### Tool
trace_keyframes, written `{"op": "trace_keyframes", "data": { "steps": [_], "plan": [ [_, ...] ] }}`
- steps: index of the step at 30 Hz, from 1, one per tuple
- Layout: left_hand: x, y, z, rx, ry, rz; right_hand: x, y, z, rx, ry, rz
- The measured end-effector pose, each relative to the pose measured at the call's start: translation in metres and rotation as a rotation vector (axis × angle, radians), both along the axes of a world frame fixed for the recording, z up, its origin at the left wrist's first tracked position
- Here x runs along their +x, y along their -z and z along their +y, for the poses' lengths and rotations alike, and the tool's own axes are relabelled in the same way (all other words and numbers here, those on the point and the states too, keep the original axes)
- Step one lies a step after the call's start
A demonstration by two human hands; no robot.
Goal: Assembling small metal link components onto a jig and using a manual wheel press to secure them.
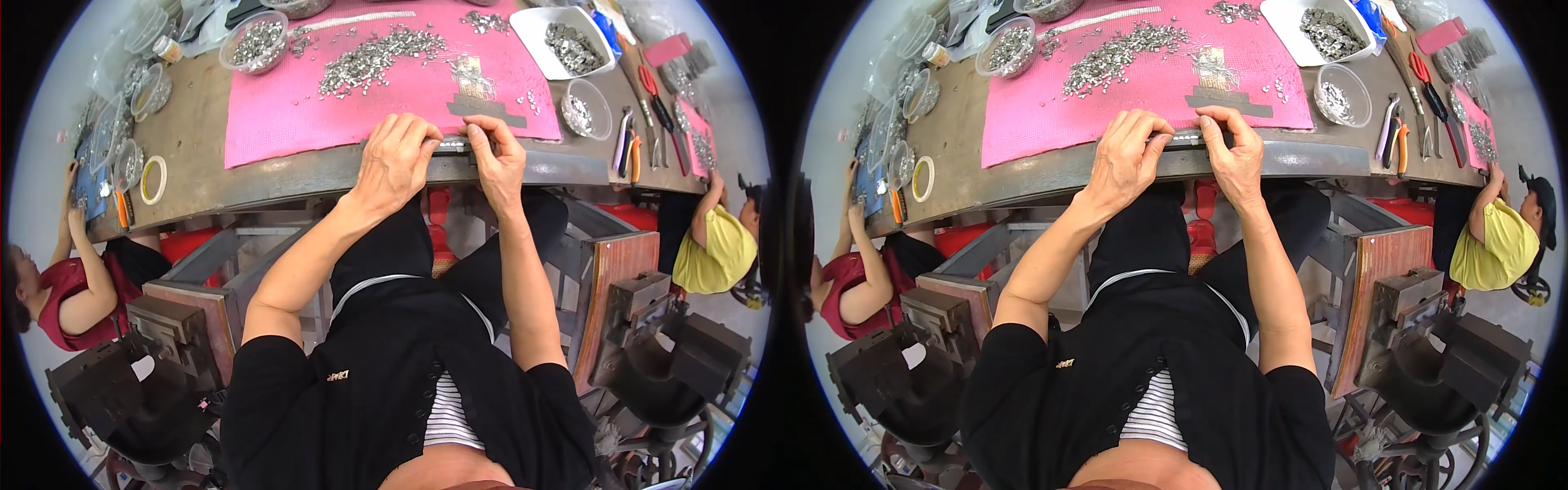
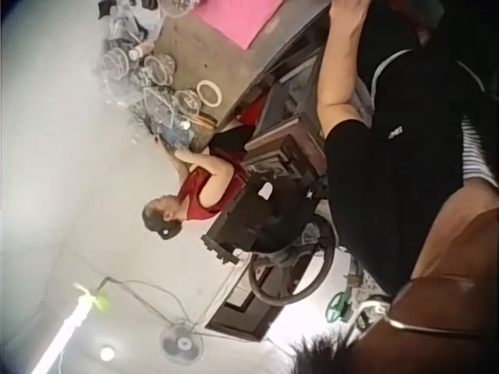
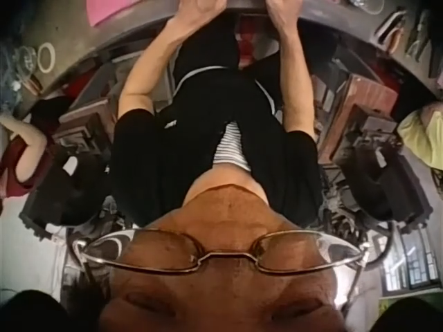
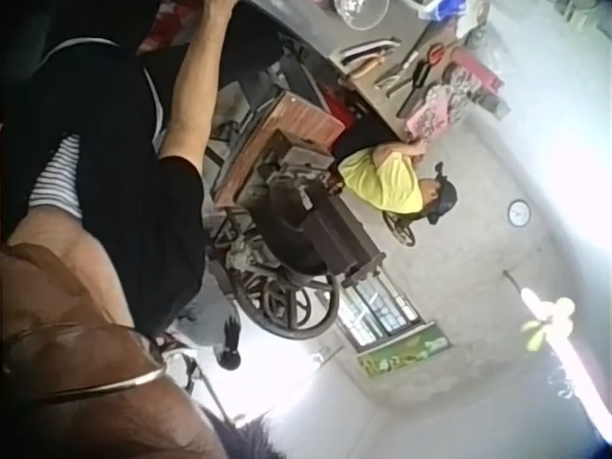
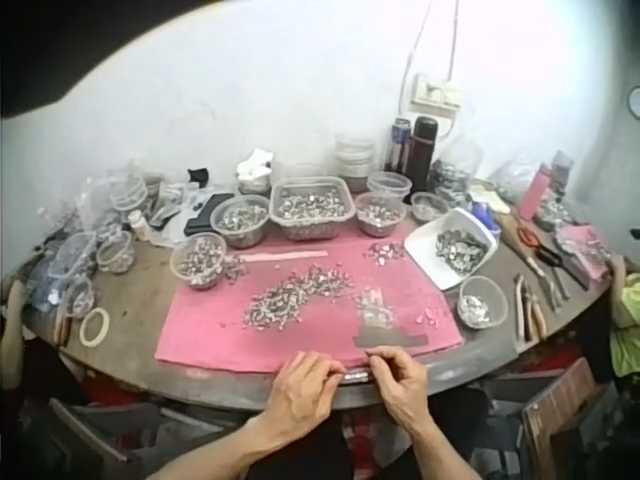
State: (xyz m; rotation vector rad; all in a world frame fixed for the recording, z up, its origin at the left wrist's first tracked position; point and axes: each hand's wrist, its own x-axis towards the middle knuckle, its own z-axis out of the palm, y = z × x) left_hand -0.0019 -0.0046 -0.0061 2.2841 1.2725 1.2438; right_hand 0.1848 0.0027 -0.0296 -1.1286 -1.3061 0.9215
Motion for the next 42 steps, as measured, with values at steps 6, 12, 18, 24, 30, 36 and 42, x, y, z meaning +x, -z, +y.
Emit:
{"op": "trace_keyframes", "data": {
  "steps": [6,12,18,24,30,36,42],
  "plan": [
    [0.004,-0.004,0.001,0.106,-0.011,0.072,0.000,-0.003,0.000,0.059,0.021,-0.041],
    [-0.003,0.002,-0.001,0.075,0.024,0.091,0.002,-0.004,-0.001,0.041,-0.017,-0.099],
    [-0.015,0.012,-0.015,0.240,-0.031,0.237,0.006,-0.009,0.000,0.038,-0.069,-0.223],
    [-0.063,0.006,-0.022,0.113,-0.243,0.179,0.044,-0.042,-0.009,0.035,-0.269,-0.496],
    [-0.059,0.014,-0.008,-0.025,-0.155,0.128,0.062,-0.041,-0.014,0.147,-0.270,-0.619],
    [0.023,-0.010,0.013,-0.086,0.232,-0.130,0.128,-0.076,-0.086,0.204,-0.040,-0.545],
    [0.214,-0.034,0.004,-0.338,0.841,-0.221,0.210,-0.097,-0.231,-0.024,0.540,-0.463]
  ]
}}
